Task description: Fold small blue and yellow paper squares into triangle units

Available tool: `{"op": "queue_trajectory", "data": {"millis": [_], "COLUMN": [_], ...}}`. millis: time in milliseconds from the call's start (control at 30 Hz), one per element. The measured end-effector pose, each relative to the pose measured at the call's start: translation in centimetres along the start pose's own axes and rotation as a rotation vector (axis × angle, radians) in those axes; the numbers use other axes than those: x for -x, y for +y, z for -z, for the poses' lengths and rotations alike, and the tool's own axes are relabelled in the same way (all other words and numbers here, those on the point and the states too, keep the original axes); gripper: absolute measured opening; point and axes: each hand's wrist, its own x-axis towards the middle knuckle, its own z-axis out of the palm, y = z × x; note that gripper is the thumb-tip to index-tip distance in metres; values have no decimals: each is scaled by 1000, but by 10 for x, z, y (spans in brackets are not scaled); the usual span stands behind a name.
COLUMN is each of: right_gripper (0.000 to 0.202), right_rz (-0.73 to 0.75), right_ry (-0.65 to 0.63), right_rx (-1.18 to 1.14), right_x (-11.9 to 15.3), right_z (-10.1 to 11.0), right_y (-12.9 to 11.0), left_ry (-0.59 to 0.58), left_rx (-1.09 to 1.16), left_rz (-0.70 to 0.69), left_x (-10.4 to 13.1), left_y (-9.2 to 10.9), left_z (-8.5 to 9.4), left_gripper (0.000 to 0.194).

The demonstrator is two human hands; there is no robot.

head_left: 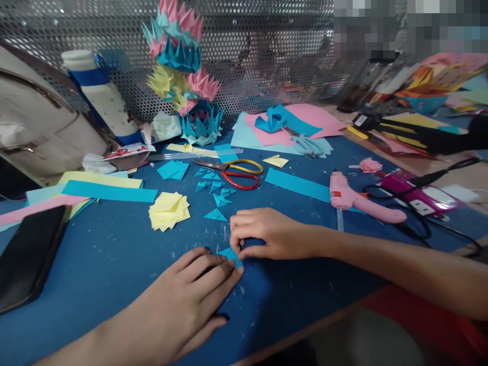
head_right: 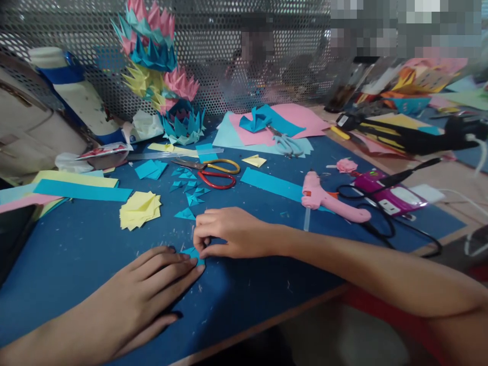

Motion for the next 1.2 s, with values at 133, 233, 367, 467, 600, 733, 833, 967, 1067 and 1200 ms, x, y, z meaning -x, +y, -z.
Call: {"op": "queue_trajectory", "data": {"millis": [133, 233, 367, 467, 600, 733, 833, 967, 1067, 1200], "right_gripper": [12, 14, 16, 19, 16, 13, 10, 15, 20, 23], "right_rz": [-4, -6, -5, -13, -48, -63, -34, 174, 341, 470], "right_ry": [16, 14, 17, 12, 19, 41, 67, 116, 171, 183], "right_rx": [36, 51, 60, 63, 50, 63, 89, 188, 382, 654], "right_x": [1, 1, 2, 3, 3, 3, 4, 6, 7, 9], "right_z": [-2, -3, -4, -5, -7, -7, -5, 0, 3, 3], "right_y": [-2, -2, -2, -2, -2, -3, -1, 5, 7, 5], "left_ry": [9, 8, 2, -6, -15, -28, -21, -30, -34, -48], "left_rx": [-9, -10, -2, 24, 62, 69, 64, 70, 75, 89], "left_rz": [-7, 1, 5, 13, 43, 42, 37, 46, 46, 43], "left_x": [0, -1, -1, -2, -5, -6, -5, -5, -5, -4], "left_y": [0, 1, 2, 2, 3, 3, 3, 3, 3, 2], "left_z": [0, 1, 1, 1, 1, 2, 2, 1, 1, 1], "left_gripper": [51, 52, 52, 54, 56, 55, 55, 56, 58, 58]}}
